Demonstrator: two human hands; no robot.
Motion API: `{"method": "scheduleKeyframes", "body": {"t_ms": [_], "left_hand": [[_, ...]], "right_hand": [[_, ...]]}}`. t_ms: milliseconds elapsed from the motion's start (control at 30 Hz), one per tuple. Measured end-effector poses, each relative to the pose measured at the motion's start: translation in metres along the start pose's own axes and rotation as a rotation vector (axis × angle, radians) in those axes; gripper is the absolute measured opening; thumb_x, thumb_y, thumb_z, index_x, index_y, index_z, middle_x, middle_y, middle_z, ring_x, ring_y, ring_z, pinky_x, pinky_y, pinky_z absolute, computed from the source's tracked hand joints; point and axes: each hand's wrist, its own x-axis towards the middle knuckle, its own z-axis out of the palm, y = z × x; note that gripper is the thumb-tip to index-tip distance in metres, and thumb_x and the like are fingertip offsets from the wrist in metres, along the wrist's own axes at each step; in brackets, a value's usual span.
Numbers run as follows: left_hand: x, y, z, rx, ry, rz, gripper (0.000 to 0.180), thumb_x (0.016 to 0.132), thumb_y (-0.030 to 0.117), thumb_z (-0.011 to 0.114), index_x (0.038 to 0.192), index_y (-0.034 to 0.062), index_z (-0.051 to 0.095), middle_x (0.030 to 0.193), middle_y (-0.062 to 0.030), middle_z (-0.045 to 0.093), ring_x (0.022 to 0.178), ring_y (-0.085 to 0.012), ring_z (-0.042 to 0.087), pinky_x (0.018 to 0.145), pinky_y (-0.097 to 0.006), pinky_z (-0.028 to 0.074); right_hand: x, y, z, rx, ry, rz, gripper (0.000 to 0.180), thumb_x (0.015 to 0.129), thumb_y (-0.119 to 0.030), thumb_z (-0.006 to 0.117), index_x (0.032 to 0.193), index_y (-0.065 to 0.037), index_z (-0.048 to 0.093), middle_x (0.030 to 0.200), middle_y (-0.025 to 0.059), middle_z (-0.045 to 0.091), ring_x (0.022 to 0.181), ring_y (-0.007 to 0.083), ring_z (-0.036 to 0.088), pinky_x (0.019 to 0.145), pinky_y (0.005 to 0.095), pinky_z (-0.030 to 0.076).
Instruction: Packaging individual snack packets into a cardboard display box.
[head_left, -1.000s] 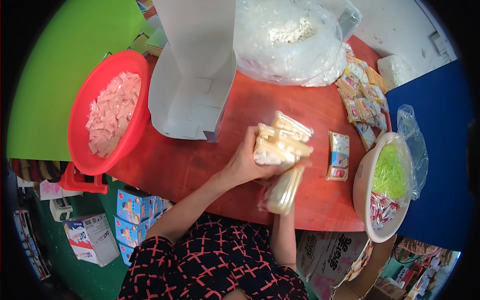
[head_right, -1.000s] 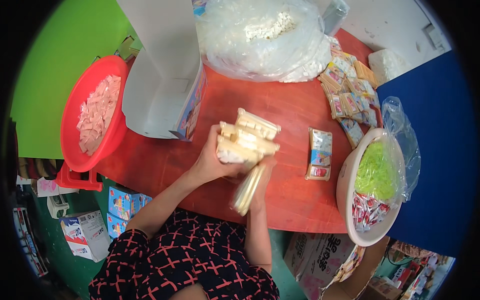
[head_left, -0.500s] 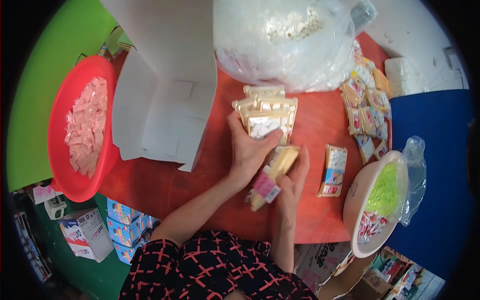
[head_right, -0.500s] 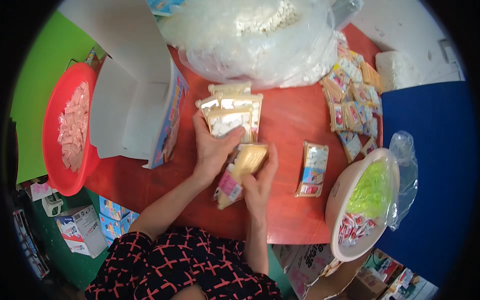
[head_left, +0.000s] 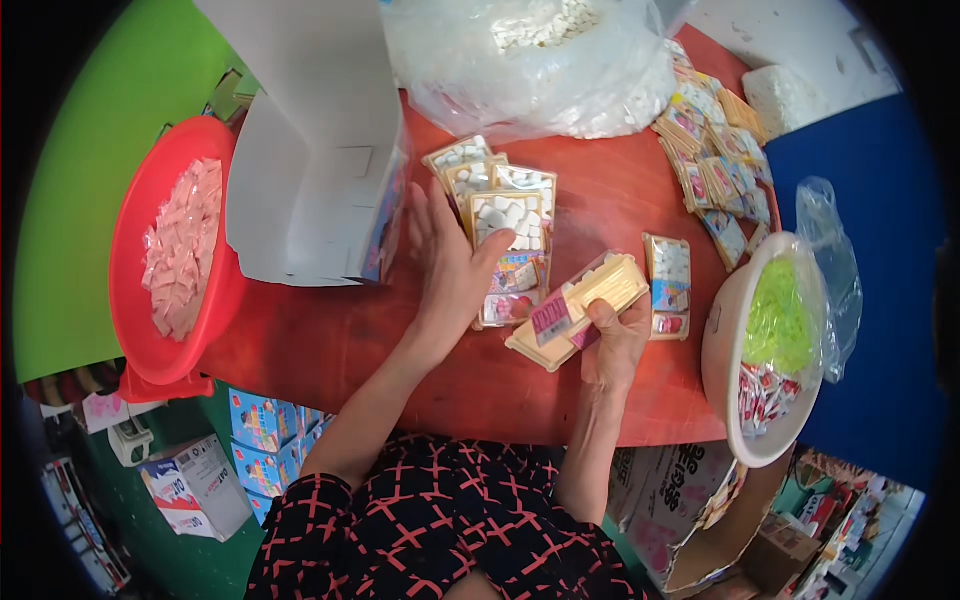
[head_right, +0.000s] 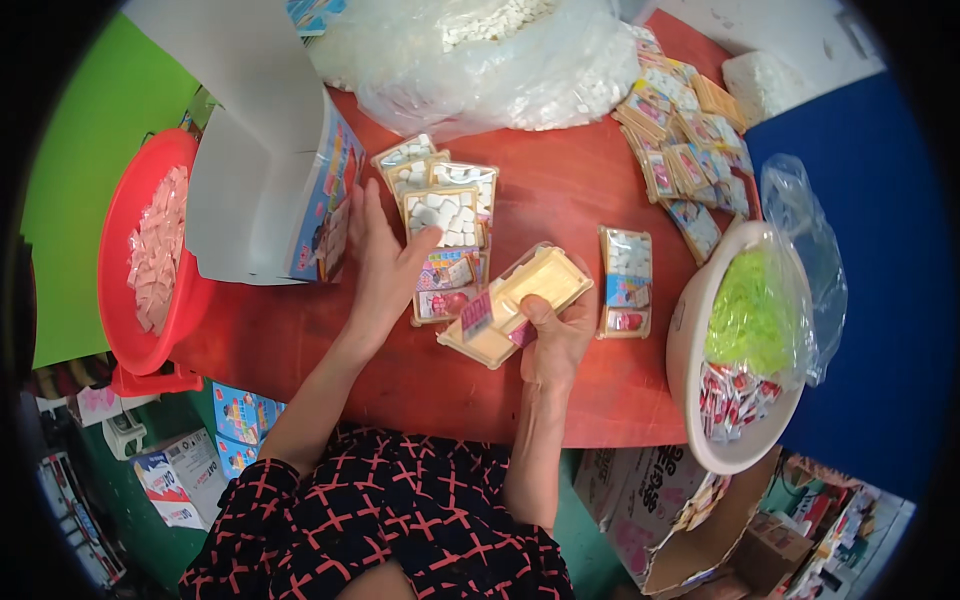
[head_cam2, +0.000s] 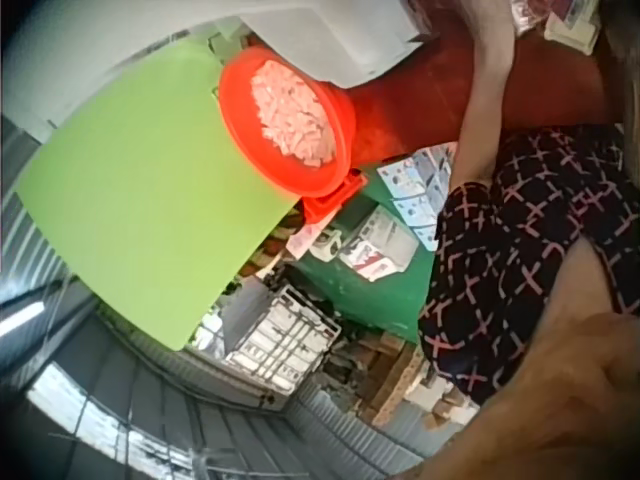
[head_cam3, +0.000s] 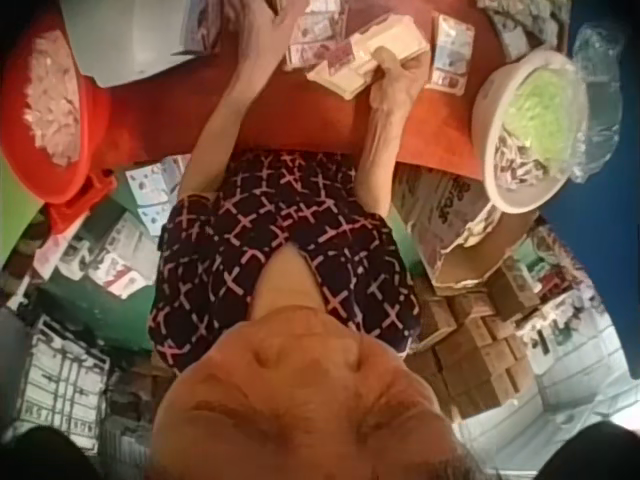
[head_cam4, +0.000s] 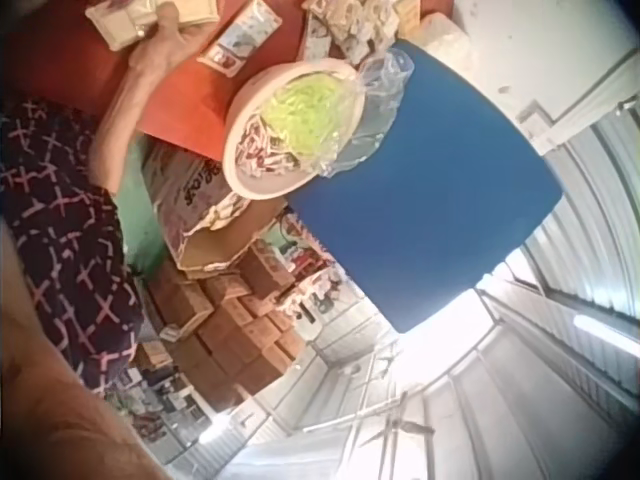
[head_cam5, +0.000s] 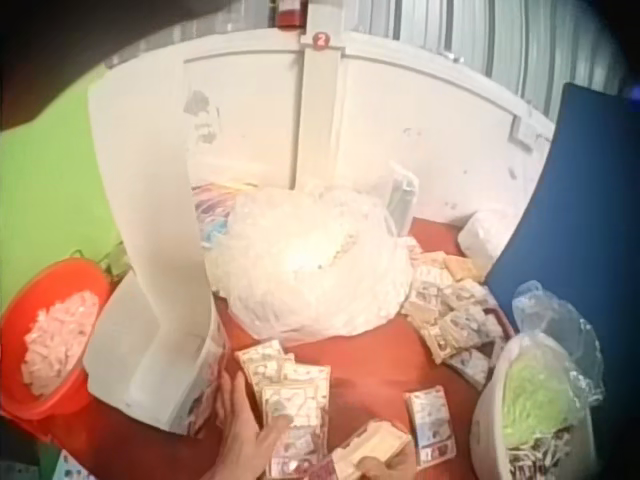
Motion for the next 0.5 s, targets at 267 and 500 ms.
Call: {"method": "scheduleKeyframes", "body": {"t_ms": [267, 500], "left_hand": [[-0.074, 0.042, -0.049, -0.334, -0.362, 0.172, 0.083, 0.061, 0.0, 0.078, 0.133, 0.0035, 0.036, 0.115, -0.0153, 0.053, 0.105, -0.0248, 0.053, 0.091, -0.035, 0.043], [-0.068, 0.033, -0.044, -0.861, -0.456, -0.21, 0.075, 0.069, -0.011, 0.069, 0.132, 0.0061, 0.032, 0.099, -0.0083, 0.057, 0.093, -0.0145, 0.058, 0.079, -0.026, 0.05]], "right_hand": [[-0.028, -0.016, 0.023, -0.047, 0.061, -0.058, 0.05, 0.07, 0.004, 0.072, 0.115, 0.0, 0.049, 0.109, 0.0109, 0.06, 0.094, 0.0185, 0.061, 0.081, 0.0312, 0.053], [-0.049, -0.035, 0.013, -0.198, -0.266, 0.254, 0.047, 0.078, 0.007, 0.059, 0.122, -0.002, 0.044, 0.106, 0.0081, 0.059, 0.089, 0.0126, 0.06, 0.073, 0.0251, 0.05]]}}
